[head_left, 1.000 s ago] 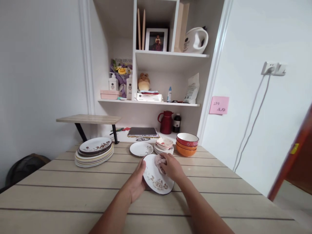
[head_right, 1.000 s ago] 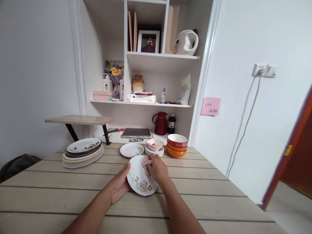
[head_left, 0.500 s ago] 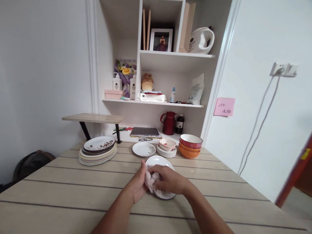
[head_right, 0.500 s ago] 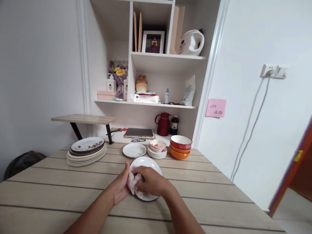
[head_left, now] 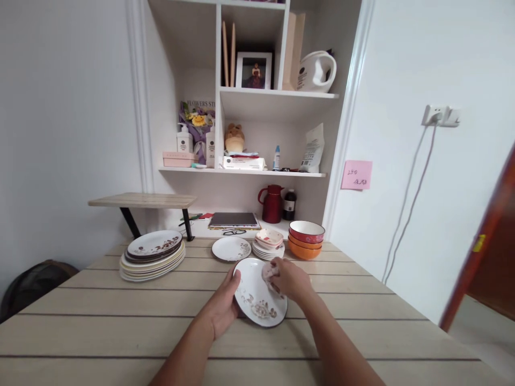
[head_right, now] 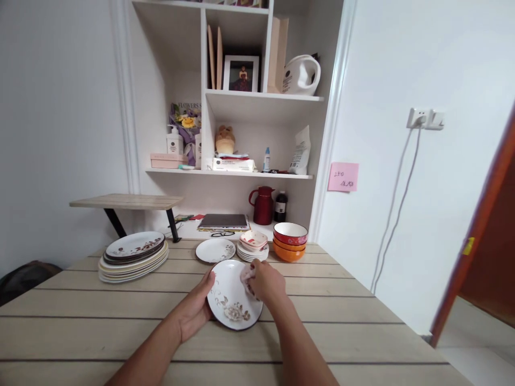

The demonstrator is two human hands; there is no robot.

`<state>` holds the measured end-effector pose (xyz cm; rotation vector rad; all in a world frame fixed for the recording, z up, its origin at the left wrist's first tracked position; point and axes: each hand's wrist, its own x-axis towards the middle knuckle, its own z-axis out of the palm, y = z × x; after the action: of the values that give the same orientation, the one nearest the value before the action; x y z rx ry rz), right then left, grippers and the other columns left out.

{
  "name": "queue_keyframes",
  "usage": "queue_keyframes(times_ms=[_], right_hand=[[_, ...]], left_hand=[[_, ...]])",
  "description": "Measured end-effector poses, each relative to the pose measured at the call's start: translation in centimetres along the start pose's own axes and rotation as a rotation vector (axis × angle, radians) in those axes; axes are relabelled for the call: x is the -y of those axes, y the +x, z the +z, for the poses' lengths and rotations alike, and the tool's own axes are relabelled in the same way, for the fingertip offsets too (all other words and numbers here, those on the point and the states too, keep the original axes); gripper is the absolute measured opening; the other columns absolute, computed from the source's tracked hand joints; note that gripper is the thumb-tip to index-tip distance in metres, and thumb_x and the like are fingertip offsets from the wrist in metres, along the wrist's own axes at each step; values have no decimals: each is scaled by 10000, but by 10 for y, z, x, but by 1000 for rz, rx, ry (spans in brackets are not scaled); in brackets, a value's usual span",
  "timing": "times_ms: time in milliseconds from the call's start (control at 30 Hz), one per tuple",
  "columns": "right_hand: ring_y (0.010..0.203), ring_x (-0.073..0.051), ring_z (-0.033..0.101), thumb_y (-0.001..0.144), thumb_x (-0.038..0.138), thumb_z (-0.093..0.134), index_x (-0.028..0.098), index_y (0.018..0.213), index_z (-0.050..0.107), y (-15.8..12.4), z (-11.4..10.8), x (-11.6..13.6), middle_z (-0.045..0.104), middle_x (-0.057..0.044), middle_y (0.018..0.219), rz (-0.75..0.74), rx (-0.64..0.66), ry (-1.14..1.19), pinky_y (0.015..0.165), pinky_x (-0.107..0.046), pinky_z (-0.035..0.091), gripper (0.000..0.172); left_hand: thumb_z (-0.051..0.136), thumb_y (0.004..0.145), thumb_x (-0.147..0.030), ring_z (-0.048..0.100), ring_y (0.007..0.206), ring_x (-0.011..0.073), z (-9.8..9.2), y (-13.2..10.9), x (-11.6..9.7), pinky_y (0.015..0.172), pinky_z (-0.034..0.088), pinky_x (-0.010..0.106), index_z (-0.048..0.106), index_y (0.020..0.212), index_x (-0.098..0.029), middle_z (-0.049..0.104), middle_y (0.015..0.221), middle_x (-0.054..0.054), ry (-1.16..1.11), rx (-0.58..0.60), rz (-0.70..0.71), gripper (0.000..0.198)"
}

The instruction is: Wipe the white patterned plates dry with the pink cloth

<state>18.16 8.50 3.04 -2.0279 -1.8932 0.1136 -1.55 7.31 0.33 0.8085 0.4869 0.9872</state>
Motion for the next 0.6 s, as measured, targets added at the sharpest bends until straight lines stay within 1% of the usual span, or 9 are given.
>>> queue_keyframes(times_ms=[67, 167, 233, 300, 367, 433, 467, 533, 600], right_hand=[[967, -250, 610, 752, 183, 547, 230, 1153, 593, 5, 10, 9, 609, -98, 1165, -76, -89, 43, 715, -316, 423, 407], [1075, -239, 559, 765, 132, 523, 223, 1221, 564, 11, 25, 23, 564, -101, 1221, -251, -179, 170, 878, -329, 418, 467], [1138, -239, 512, 758, 93, 504, 224, 1280, 528, 12, 32, 32, 537, -103, 1256, -358, -210, 242, 958, -349, 387, 538], [1163, -241, 480, 742, 73, 499, 227, 1306, 504, 9, 33, 40, 518, -103, 1275, -466, -194, 300, 983, -371, 376, 585], [1149, -232, 480, 710, 73, 533, 233, 1270, 524, 2, 27, 47, 522, -90, 1260, -590, -106, 358, 975, -365, 386, 583], [1109, -215, 502, 672, 85, 586, 234, 1188, 563, -9, 16, 50, 547, -66, 1207, -692, 30, 404, 946, -331, 406, 538], [1085, -207, 515, 660, 97, 612, 235, 1150, 576, -15, 9, 51, 561, -54, 1174, -718, 105, 413, 924, -313, 415, 511], [1012, -193, 542, 645, 152, 672, 244, 1111, 588, -25, -3, 47, 578, -30, 1120, -711, 261, 393, 862, -287, 433, 482], [935, -184, 560, 627, 227, 725, 266, 1098, 596, -30, -13, 38, 598, -5, 1073, -644, 428, 340, 785, -272, 441, 490]], left_hand=[[608, 833, -435, 548, 1196, 268, -1, 0, 1, 990, 415, 424, 416, 1382, -290, 563, 1347, 121, -3, 24, 6, 599], [586, 848, -436, 533, 1218, 261, -5, 2, 4, 1013, 399, 422, 410, 1393, -285, 559, 1355, 118, -20, 60, 4, 592], [554, 855, -474, 525, 1229, 263, -9, 4, 7, 1025, 389, 432, 400, 1404, -279, 561, 1354, 119, -45, 90, -13, 602], [506, 851, -550, 520, 1236, 273, -13, 7, 9, 1027, 387, 448, 402, 1408, -258, 569, 1344, 130, -76, 133, -38, 638], [459, 832, -624, 524, 1231, 281, -14, 9, 10, 1018, 395, 459, 418, 1399, -243, 585, 1323, 135, -102, 164, -60, 685], [443, 814, -658, 548, 1204, 282, -13, 9, 9, 999, 415, 451, 453, 1372, -235, 616, 1280, 133, -111, 154, -59, 701], [446, 809, -661, 562, 1186, 281, -12, 8, 8, 989, 425, 441, 475, 1354, -229, 632, 1254, 132, -107, 143, -56, 696], [455, 805, -660, 586, 1150, 281, -9, 5, 6, 969, 442, 415, 519, 1314, -200, 655, 1208, 140, -87, 121, -55, 689], [492, 806, -632, 598, 1126, 278, -6, 2, 4, 952, 452, 396, 529, 1303, -191, 658, 1198, 143, -62, 99, -51, 665]])
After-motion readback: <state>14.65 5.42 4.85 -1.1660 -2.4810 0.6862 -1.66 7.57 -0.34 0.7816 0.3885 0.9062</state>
